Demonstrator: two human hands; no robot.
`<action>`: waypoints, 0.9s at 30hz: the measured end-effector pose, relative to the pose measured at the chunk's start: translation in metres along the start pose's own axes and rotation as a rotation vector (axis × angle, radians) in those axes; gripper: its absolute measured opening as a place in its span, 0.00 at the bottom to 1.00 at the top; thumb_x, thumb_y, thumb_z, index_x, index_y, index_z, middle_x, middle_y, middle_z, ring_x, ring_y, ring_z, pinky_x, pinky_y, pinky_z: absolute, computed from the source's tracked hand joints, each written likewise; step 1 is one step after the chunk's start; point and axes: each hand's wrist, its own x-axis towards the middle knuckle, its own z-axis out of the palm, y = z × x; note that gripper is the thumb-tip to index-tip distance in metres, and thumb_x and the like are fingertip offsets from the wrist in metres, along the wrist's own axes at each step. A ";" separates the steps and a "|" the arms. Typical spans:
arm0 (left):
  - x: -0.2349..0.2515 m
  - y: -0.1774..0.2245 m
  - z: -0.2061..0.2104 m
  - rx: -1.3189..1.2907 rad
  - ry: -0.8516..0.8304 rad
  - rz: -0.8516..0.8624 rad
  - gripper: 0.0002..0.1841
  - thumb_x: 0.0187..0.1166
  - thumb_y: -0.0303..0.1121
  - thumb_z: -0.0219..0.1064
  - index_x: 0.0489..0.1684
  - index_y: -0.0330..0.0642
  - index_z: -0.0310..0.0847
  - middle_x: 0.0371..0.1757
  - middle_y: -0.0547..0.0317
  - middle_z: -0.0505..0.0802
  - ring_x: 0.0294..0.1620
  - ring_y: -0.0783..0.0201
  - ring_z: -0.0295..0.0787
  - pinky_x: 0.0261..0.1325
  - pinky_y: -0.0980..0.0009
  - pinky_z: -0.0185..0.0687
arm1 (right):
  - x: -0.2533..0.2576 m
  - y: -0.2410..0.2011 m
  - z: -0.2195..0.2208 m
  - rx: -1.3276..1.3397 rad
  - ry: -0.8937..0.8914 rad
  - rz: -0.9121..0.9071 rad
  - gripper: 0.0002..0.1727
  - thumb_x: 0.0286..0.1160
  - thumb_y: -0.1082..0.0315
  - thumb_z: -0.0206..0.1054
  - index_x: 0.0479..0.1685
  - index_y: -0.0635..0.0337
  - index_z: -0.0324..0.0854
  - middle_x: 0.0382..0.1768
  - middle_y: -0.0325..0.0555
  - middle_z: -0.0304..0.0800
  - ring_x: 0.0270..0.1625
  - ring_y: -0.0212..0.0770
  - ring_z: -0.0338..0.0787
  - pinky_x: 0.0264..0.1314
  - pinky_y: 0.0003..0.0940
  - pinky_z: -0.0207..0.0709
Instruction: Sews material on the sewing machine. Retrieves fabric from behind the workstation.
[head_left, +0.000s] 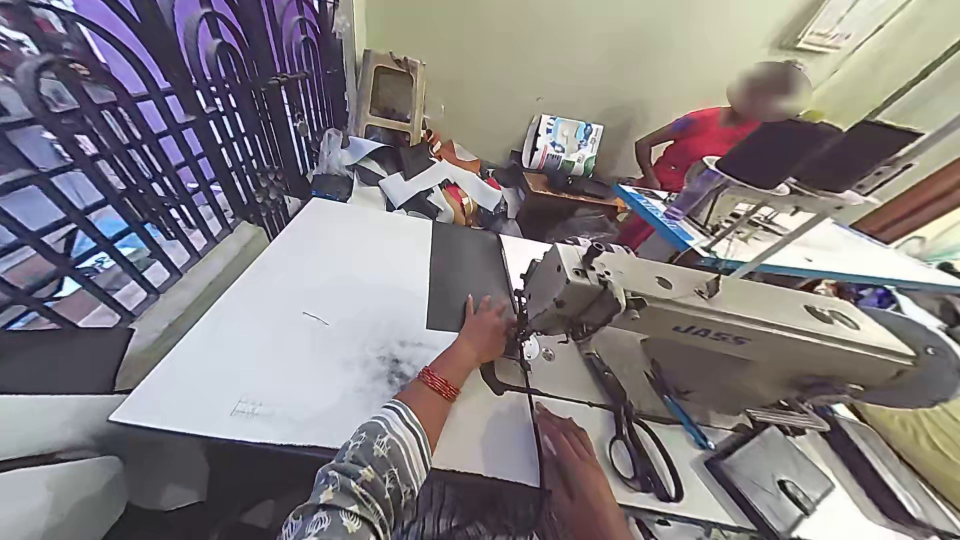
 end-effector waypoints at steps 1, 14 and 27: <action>-0.002 -0.002 -0.001 -0.002 0.002 -0.001 0.20 0.91 0.37 0.55 0.78 0.47 0.80 0.90 0.45 0.68 0.95 0.35 0.45 0.88 0.25 0.23 | 0.000 0.005 -0.004 -0.023 0.023 0.002 0.22 0.72 0.73 0.55 0.61 0.70 0.87 0.66 0.59 0.90 0.68 0.60 0.89 0.76 0.59 0.73; -0.004 -0.026 0.005 -0.178 0.541 -0.004 0.19 0.82 0.31 0.66 0.68 0.34 0.85 0.71 0.27 0.84 0.74 0.25 0.76 0.76 0.32 0.67 | -0.034 0.043 -0.058 -0.222 0.102 0.404 0.19 0.68 0.81 0.65 0.57 0.63 0.91 0.61 0.60 0.91 0.62 0.65 0.88 0.63 0.58 0.83; -0.066 -0.002 -0.002 -0.198 1.060 0.129 0.24 0.84 0.27 0.61 0.68 0.10 0.70 0.71 0.14 0.79 0.78 0.32 0.74 0.83 0.55 0.67 | -0.028 0.057 -0.036 -0.083 0.384 0.352 0.11 0.70 0.78 0.65 0.46 0.65 0.92 0.54 0.60 0.93 0.60 0.62 0.90 0.65 0.54 0.82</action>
